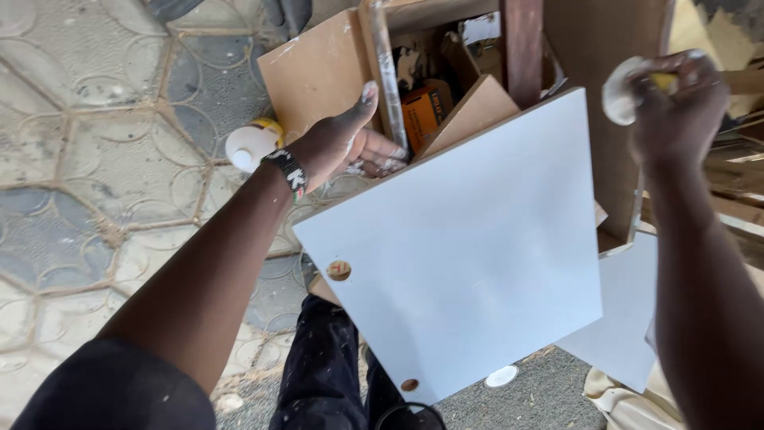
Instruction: The person sits on a tiled floor and applies white paint to a wooden frame using a sponge. They then move to a large white board and continue applying white paint with the sponge, repeatedly dipping it into a bucket.
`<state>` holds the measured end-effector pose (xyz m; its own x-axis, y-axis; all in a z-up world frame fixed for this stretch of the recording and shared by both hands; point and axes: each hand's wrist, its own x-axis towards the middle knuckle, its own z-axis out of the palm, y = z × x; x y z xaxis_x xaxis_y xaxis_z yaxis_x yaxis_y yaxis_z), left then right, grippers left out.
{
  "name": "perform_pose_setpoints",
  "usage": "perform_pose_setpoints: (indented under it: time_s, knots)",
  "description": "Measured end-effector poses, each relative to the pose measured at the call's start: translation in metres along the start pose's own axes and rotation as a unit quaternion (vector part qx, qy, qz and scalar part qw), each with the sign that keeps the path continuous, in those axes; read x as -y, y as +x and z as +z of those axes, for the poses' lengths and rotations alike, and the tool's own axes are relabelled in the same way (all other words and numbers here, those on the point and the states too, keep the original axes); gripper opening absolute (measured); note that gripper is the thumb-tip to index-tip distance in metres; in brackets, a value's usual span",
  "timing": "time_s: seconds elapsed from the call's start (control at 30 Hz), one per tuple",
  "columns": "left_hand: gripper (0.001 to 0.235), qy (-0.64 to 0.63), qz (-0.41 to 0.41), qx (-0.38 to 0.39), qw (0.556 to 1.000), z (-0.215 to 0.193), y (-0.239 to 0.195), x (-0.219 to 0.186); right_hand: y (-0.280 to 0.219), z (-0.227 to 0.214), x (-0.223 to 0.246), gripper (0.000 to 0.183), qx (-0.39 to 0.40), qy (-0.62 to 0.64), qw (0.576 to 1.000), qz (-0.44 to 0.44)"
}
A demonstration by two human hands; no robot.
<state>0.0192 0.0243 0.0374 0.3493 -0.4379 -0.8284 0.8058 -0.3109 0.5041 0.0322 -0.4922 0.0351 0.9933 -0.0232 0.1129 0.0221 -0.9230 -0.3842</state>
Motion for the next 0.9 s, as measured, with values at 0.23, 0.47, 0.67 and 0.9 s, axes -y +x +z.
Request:
perform_pose_setpoints:
  time_s: [0.23,0.47,0.67,0.9]
  knots:
    - [0.149,-0.127,0.037,0.085,0.988,-0.010,0.034,0.019,-0.217,0.156,0.357,0.015,0.081,0.131,0.988,0.017]
    - [0.162,-0.066,0.042,0.145,0.986,-0.012,0.029,0.012,-0.207,0.135,0.335,0.006,0.081,-0.054,0.963,-0.252]
    - [0.146,-0.057,0.022,0.074,0.995,-0.007,0.006,0.006,-0.027,0.033,-0.047,0.015,-0.001,-0.104,0.995,-0.012]
    - [0.131,-0.073,-0.024,0.025,0.997,-0.016,-0.016,0.025,-0.020,-0.020,-0.047,0.023,0.050,0.115,0.992,-0.002]
